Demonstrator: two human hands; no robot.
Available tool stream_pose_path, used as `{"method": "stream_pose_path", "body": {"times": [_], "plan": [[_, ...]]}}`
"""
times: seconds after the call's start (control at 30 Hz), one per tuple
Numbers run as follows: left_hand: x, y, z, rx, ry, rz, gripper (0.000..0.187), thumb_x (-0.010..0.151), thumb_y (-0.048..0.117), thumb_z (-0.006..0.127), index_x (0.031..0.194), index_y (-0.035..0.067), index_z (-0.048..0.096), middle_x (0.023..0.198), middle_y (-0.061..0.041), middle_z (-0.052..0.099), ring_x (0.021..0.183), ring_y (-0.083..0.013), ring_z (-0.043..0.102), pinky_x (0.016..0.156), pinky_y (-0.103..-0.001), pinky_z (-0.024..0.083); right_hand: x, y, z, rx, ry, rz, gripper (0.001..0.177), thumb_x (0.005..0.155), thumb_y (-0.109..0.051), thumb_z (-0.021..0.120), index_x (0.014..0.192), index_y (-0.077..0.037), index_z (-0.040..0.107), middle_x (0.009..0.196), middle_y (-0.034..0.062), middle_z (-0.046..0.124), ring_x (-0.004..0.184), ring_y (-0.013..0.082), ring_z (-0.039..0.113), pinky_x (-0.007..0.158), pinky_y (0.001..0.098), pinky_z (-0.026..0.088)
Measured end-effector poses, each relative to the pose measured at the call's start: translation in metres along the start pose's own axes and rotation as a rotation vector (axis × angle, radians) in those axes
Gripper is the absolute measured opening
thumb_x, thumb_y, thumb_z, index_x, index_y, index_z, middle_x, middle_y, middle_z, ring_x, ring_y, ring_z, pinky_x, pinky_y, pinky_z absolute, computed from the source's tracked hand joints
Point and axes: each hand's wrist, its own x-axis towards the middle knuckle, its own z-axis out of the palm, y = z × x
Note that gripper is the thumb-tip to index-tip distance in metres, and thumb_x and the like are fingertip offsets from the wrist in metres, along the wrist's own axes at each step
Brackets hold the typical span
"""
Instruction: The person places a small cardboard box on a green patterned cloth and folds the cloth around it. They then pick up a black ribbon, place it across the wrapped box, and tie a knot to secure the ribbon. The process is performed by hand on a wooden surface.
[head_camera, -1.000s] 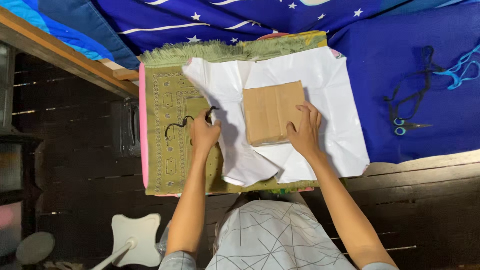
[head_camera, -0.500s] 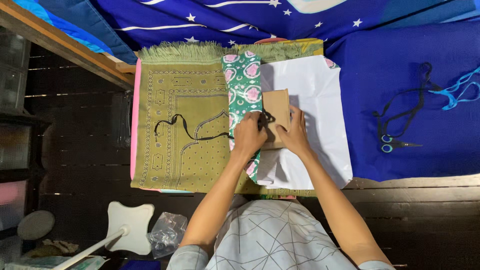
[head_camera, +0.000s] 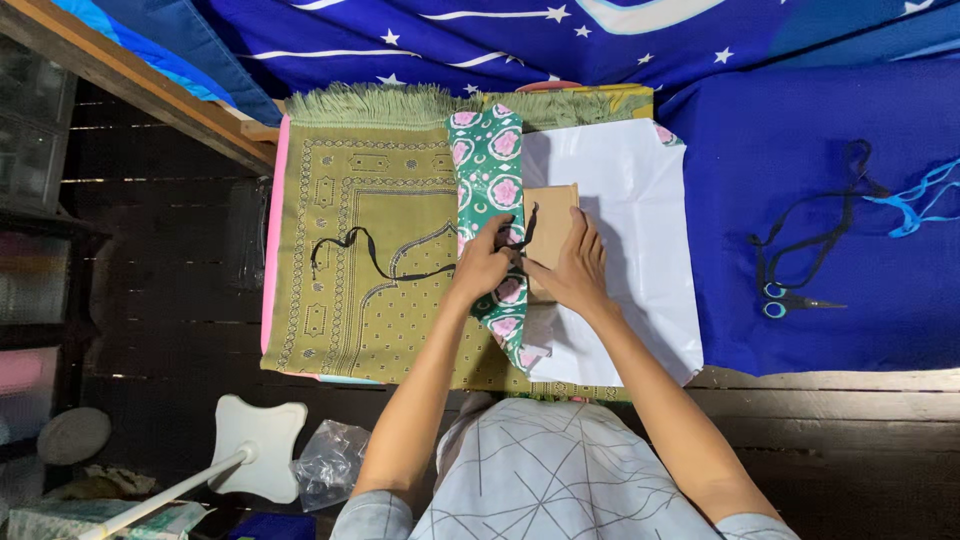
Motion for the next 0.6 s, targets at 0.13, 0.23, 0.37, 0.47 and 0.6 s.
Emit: {"method": "stream_pose_path", "body": {"times": [0.13,0.23,0.37,0.47,0.6], "plan": [[0.004,-0.016,-0.01,-0.083,0.071,0.06,0.048,0.082,0.001,0.066,0.13,0.007,0.065,0.089,-0.009,0.071,0.08,-0.0178,0.067,0.075,-0.031,0.054,0.001,0.0,0.002,-0.004,-0.022,0.014,0.125,0.07,-0.047,0.092,0.155,0.0,0.012,0.156,0.0303,0.024,0.142,0.0499,0.03,0.113,0.0607,0.028],[0.005,-0.024,-0.028,-0.107,0.169,0.049,0.047,0.078,-0.001,0.069,0.125,0.004,0.069,0.079,-0.004,0.064,0.07,-0.0121,0.058,0.066,-0.027,0.049,0.0,0.005,0.006,0.082,-0.054,0.04,0.128,0.068,-0.043,0.094,0.156,-0.001,0.01,0.158,0.0299,0.02,0.145,0.0498,0.025,0.114,0.0606,0.027],[0.009,-0.041,-0.042,-0.023,0.342,0.018,0.051,0.072,-0.003,0.072,0.122,0.0,0.066,0.068,-0.001,0.053,0.061,-0.0108,0.049,0.058,-0.028,0.043,-0.001,0.012,0.01,0.145,-0.011,-0.028,0.132,0.066,-0.04,0.095,0.156,-0.001,0.008,0.158,0.0295,0.019,0.148,0.0496,0.023,0.117,0.059,0.026],[0.013,-0.066,-0.037,-0.172,0.495,-0.044,0.051,0.074,0.005,0.074,0.124,-0.001,0.066,0.067,0.002,0.046,0.06,-0.0103,0.043,0.056,-0.029,0.038,0.0,0.018,0.012,0.166,-0.005,-0.058,0.131,0.066,-0.038,0.095,0.156,0.0,0.007,0.156,0.0299,0.021,0.147,0.049,0.023,0.118,0.0583,0.025],[0.022,-0.089,-0.03,-0.438,0.478,-0.265,0.043,0.087,0.027,0.075,0.112,-0.006,0.067,0.074,-0.002,0.052,0.067,-0.0132,0.049,0.064,-0.031,0.043,-0.001,0.024,0.014,0.188,-0.013,-0.089,0.131,0.068,-0.035,0.095,0.156,0.001,0.005,0.155,0.0315,0.02,0.147,0.0491,0.02,0.12,0.0582,0.022]]}}
